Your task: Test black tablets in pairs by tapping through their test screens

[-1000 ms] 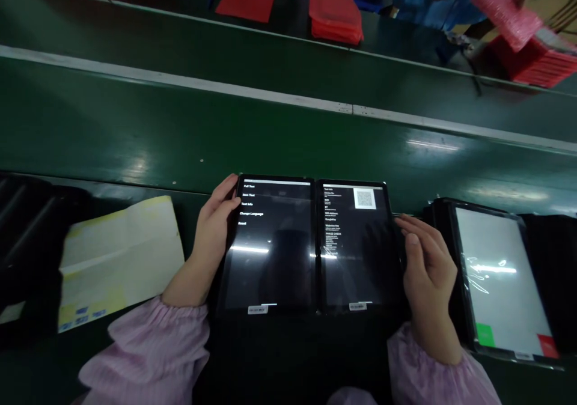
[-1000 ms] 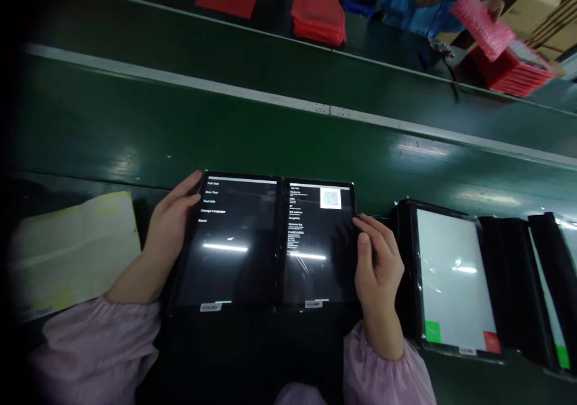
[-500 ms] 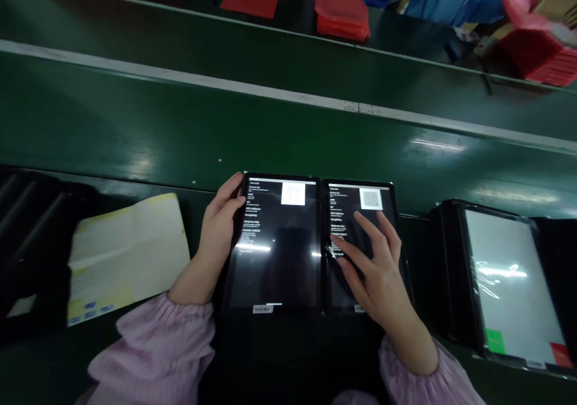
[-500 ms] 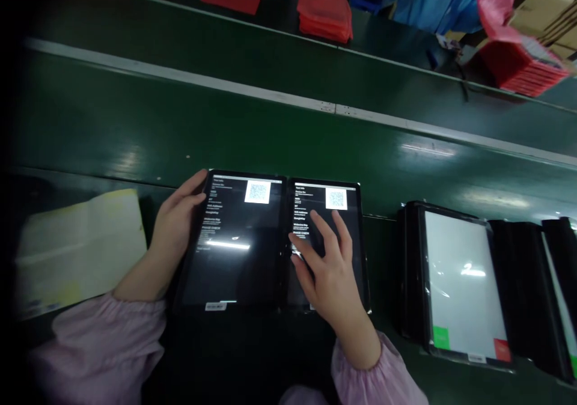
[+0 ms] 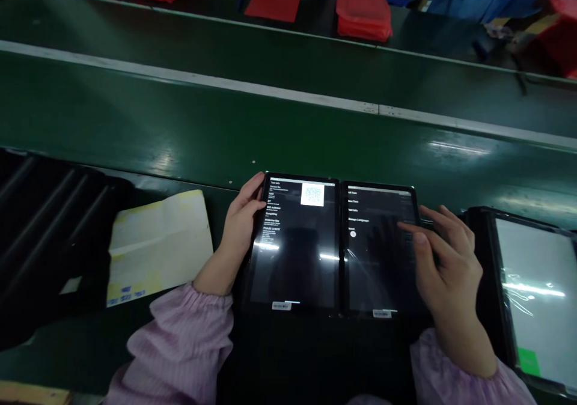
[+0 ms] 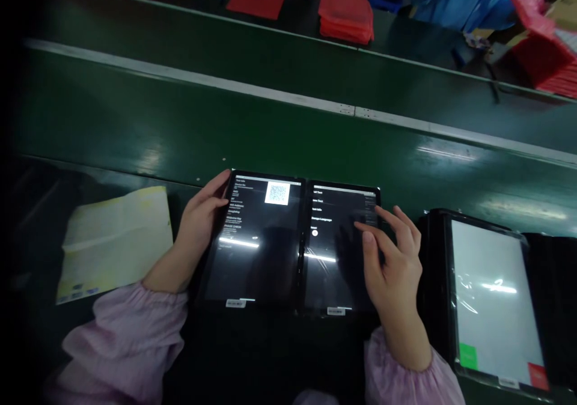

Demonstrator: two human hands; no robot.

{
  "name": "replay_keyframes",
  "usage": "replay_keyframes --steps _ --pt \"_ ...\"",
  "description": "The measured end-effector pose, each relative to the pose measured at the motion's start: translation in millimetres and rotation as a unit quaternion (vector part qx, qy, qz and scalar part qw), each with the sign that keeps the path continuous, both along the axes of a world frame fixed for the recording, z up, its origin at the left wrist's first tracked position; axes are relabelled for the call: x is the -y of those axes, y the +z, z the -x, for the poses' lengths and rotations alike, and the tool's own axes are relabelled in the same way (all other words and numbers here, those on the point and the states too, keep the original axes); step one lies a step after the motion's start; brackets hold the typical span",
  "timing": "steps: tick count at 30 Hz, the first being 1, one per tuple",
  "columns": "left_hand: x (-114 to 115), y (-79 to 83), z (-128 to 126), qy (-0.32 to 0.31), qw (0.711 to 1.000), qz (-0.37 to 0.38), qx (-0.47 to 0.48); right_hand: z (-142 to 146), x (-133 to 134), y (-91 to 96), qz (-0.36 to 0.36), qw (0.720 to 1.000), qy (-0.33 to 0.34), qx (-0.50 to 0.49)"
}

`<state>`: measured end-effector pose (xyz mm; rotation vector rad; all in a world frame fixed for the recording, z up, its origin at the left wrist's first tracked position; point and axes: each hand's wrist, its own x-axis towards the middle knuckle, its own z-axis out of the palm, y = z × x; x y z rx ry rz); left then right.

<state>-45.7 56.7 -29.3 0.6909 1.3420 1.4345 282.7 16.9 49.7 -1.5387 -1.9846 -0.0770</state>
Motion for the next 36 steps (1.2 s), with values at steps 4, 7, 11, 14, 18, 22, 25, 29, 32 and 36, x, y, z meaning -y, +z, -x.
replay_keyframes --steps 4,7,11,14,18,22,25,29,32,36 --pt "0.3 -6.4 3.1 -0.041 0.995 0.002 -0.088 4.6 -7.2 5.1 0.004 1.000 0.021 -0.007" --pt "0.7 -8.4 3.1 -0.057 0.988 -0.007 -0.145 6.5 -11.4 5.3 0.006 1.000 0.026 -0.017" --pt "2.4 -4.6 2.0 -0.048 0.994 -0.010 -0.096 6.1 -19.9 -2.6 0.019 0.999 0.033 0.002" --pt "2.7 -0.1 2.0 -0.020 0.998 0.000 -0.063 5.8 -27.4 -13.6 0.025 0.999 0.033 0.035" --pt "-3.7 4.5 2.0 0.005 0.999 0.016 -0.040 5.9 -32.6 -25.6 0.046 0.997 0.025 0.052" --pt "-14.3 7.0 0.0 0.020 0.996 0.025 -0.084 4.3 -32.2 -24.6 0.052 0.997 0.029 0.039" --pt "-19.3 6.8 -2.1 0.015 0.994 0.030 -0.108 1.1 -30.0 -16.3 0.035 0.999 0.025 0.016" --pt "-20.8 3.5 -3.1 0.001 0.994 0.025 -0.108 -4.1 -24.4 -4.7 0.037 0.999 0.006 -0.004" --pt "-20.7 2.2 -2.7 -0.001 0.992 0.023 -0.121 -7.1 -19.7 1.3 0.035 0.999 -0.001 -0.008" --pt "-19.4 5.4 -1.3 -0.001 0.994 0.036 -0.102 -7.4 -16.1 5.6 0.028 0.999 0.011 -0.017"
